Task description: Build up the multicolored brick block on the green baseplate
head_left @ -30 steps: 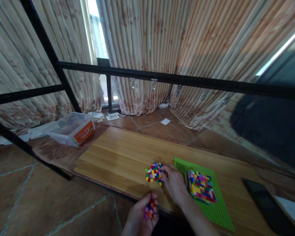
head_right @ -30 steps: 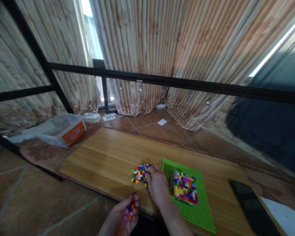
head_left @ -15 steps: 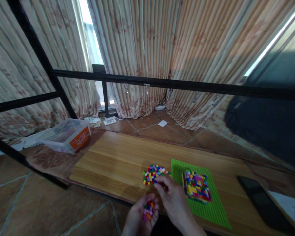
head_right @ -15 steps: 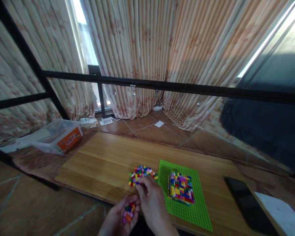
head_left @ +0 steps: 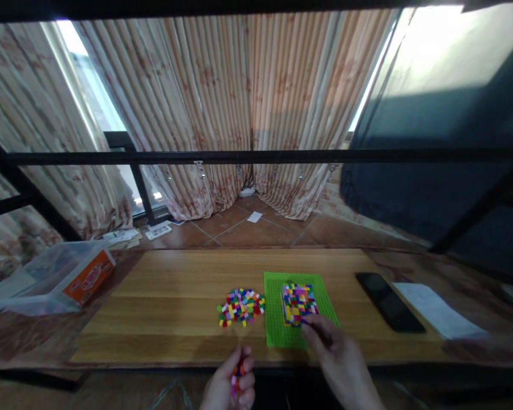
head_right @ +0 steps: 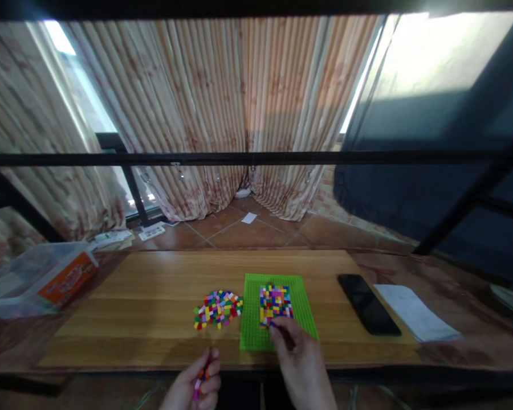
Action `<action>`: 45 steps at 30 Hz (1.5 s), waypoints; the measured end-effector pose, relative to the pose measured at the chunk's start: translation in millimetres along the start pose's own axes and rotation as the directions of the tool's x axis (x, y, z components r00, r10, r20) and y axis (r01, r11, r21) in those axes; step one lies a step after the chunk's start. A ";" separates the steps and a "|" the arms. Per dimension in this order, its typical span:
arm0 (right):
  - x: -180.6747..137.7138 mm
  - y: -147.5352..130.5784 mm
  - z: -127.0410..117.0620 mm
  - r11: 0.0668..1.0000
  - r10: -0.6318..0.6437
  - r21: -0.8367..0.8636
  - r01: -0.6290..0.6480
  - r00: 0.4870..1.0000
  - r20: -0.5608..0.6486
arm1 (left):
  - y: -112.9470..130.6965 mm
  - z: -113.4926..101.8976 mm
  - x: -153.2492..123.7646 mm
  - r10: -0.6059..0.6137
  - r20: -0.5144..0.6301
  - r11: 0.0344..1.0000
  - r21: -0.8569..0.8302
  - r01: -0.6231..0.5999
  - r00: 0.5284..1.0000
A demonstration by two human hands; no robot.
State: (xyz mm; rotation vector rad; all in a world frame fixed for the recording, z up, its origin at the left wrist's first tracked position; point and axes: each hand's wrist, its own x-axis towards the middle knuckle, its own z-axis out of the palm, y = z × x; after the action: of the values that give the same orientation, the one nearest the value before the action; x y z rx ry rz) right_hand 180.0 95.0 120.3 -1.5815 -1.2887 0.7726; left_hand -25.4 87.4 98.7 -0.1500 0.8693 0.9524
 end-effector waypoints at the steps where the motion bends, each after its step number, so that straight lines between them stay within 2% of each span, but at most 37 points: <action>1: 8.6 8.0 -10.8 0.998 0.060 0.026 -0.060 0.998 -0.014 | 3.7 1.7 -1.5 0.018 -0.008 1.000 -0.002 -0.018 1.000; 3: 28.0 21.3 -27.5 0.990 0.127 0.059 -0.125 0.991 -0.035 | 12.0 3.7 -3.2 0.065 -0.016 0.998 -0.003 -0.065 0.998; 5: 47.5 29.3 -37.1 0.992 0.125 0.034 -0.125 0.992 -0.003 | 19.5 3.9 -3.7 0.116 -0.015 0.993 0.001 -0.116 0.993; 8: 70.5 32.7 -40.5 0.995 0.077 -0.066 -0.073 0.996 0.053 | 24.9 1.8 -3.8 0.144 -0.006 0.989 0.014 -0.144 0.990; 12: 85.2 30.5 -37.1 0.966 -0.023 -0.254 0.050 0.994 0.109 | 20.7 -4.2 -2.1 0.130 -0.034 0.991 0.026 -0.129 0.991; 18: 93.8 25.7 -36.7 0.856 -0.123 -0.479 0.193 0.977 0.174 | 14.3 -9.1 4.5 0.097 -0.066 0.995 0.029 -0.095 0.993; 25: 97.1 17.8 -35.7 0.728 -0.099 -0.647 0.227 0.969 0.228 | 10.6 -4.0 1.7 0.133 -0.050 0.991 0.036 -0.132 0.990; 36: 92.2 15.7 -31.8 0.565 -0.117 -0.778 0.274 0.960 0.252 | 5.0 -7.2 2.7 0.161 -0.063 0.987 0.019 -0.160 0.985; 40: 90.3 17.3 -30.8 0.554 -0.148 -0.784 0.280 0.960 0.239 | 4.6 -10.8 6.1 0.160 -0.033 0.987 -0.009 -0.160 0.987; 45: 89.1 22.7 -30.4 0.633 -0.179 -0.733 0.251 0.968 0.178 | 4.3 -10.9 6.2 0.153 -0.021 0.988 -0.003 -0.153 0.988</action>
State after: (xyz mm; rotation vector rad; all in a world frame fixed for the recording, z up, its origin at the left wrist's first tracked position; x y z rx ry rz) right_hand 238.3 172.3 117.9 -1.9764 -1.9905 0.1170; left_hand -33.3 88.8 88.1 -0.0985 0.9075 1.0979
